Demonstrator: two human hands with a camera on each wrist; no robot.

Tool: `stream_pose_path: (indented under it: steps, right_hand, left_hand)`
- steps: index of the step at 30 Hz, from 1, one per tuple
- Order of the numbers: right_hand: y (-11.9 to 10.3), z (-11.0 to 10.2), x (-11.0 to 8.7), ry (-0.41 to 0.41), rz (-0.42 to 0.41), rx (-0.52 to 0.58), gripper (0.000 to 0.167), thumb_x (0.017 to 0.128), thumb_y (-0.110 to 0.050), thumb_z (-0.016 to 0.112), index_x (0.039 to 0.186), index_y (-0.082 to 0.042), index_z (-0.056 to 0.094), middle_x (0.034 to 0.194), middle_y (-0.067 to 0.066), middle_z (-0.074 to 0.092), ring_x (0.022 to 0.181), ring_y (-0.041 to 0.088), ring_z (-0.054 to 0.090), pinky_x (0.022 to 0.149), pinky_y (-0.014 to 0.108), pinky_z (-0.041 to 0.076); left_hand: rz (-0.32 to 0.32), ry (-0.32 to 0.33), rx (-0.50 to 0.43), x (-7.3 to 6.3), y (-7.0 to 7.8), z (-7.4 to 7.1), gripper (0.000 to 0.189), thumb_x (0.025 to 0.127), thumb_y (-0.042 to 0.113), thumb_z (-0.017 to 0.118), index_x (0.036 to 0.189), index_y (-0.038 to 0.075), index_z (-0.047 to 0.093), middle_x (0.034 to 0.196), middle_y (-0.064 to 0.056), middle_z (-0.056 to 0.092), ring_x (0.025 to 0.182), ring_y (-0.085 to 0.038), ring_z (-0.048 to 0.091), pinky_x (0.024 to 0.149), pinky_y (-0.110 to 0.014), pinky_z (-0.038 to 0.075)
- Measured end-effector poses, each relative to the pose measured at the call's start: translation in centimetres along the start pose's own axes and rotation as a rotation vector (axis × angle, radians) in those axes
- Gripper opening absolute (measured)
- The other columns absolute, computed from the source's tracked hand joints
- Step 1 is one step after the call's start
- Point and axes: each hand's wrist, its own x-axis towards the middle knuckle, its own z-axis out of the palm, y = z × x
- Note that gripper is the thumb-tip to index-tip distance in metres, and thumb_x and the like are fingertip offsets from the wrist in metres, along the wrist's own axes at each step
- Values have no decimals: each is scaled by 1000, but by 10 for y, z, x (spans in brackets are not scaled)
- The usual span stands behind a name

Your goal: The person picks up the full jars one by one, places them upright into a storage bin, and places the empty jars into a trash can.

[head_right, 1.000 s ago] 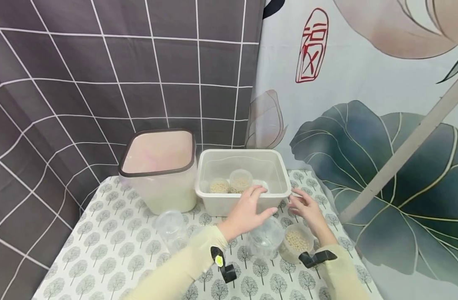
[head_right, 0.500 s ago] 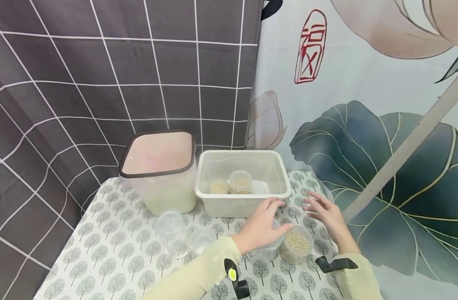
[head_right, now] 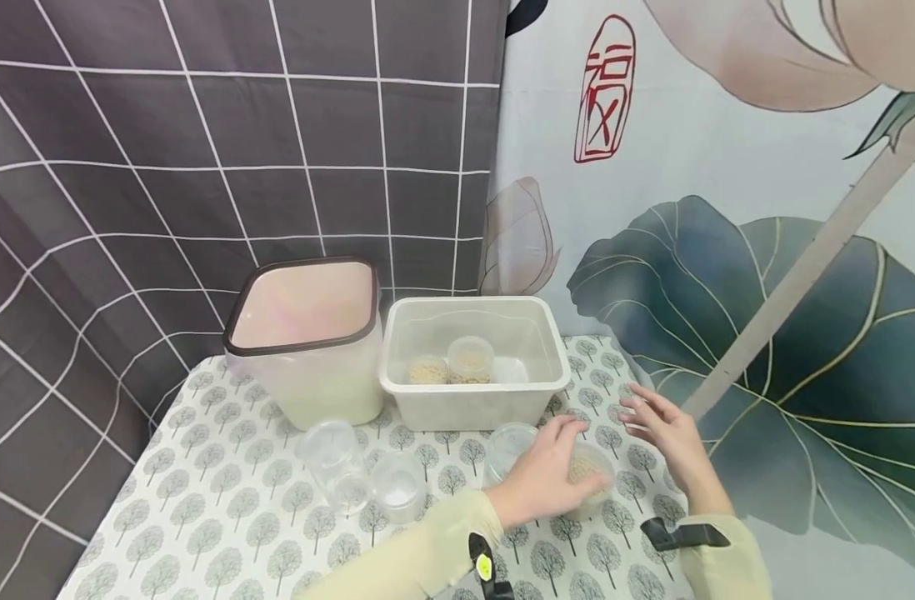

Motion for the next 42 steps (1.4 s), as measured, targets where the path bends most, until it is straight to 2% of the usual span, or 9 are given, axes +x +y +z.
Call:
stream_pose_path:
  steps: [7, 13, 16, 22, 26, 31, 35, 39, 42]
  right_hand:
    - [0, -10, -7, 0, 19, 147, 39, 98, -17, 48, 137, -15, 45, 108, -7, 66, 93, 11, 65, 76, 20, 51]
    - [0, -14, -10, 33, 19, 151, 40, 97, -17, 51, 136, -12, 45, 106, -7, 67, 91, 10, 65, 74, 20, 51]
    - [2, -15, -12, 23, 8, 167, 40, 97, -16, 50, 136, -10, 45, 106, -7, 67, 90, 10, 65, 74, 21, 52]
    - [3, -14, -11, 20, -8, 205, 33, 97, -13, 48, 130, -14, 51, 106, -6, 67, 89, 11, 66, 73, 22, 52]
    - [4, -11, -10, 22, -4, 204, 31, 98, -15, 48, 128, -17, 52, 106, -5, 67, 90, 11, 65, 74, 22, 52]
    - [6, -8, -10, 35, 3, 147, 34, 97, -19, 49, 132, -15, 49, 106, -4, 67, 90, 13, 65, 74, 22, 52]
    - [7, -7, -10, 46, -1, 129, 34, 97, -18, 49, 131, -15, 50, 105, -4, 68, 89, 12, 66, 73, 22, 52]
    - [9, -7, -10, 45, -2, 106, 34, 97, -17, 49, 132, -14, 50, 104, -5, 68, 89, 11, 66, 72, 21, 52]
    - [12, -6, -12, 38, 5, 98, 36, 97, -18, 49, 133, -14, 49, 104, -4, 67, 89, 11, 65, 73, 21, 52]
  left_hand:
    - [5, 13, 18, -1, 11, 23, 70, 80, 57, 61, 133, 16, 40, 143, -11, 27, 130, -18, 29, 87, -23, 45]
    - [-2, 0, 142, 0, 16, 43, 79, 78, 62, 59, 138, 15, 36, 144, -12, 25, 132, -22, 25, 97, -26, 38]
    - [-11, 0, 201, -1, 16, 52, 82, 77, 64, 60, 138, 15, 36, 144, -11, 25, 133, -22, 24, 99, -26, 36]
    - [-70, 1, 143, 1, 12, 65, 82, 77, 61, 62, 139, 14, 36, 145, -9, 25, 133, -20, 23, 90, -23, 43]
    - [-78, 11, 132, 2, 7, 72, 80, 78, 60, 62, 138, 14, 36, 145, -13, 24, 134, -24, 21, 93, -24, 41]
    - [-55, 2, 184, 3, 1, 77, 81, 78, 59, 62, 137, 9, 36, 145, -20, 22, 135, -31, 19, 101, -29, 35]
    - [-54, -32, 208, 3, -3, 80, 83, 78, 57, 63, 139, 7, 34, 144, -23, 23, 135, -35, 19, 106, -34, 28]
    - [-73, -75, 206, 3, -5, 83, 86, 78, 55, 65, 142, 8, 30, 146, -24, 22, 136, -35, 18, 106, -33, 26]
    - [-63, -92, 240, 3, -5, 86, 88, 77, 55, 66, 142, 7, 31, 145, -24, 23, 136, -35, 19, 107, -33, 26]
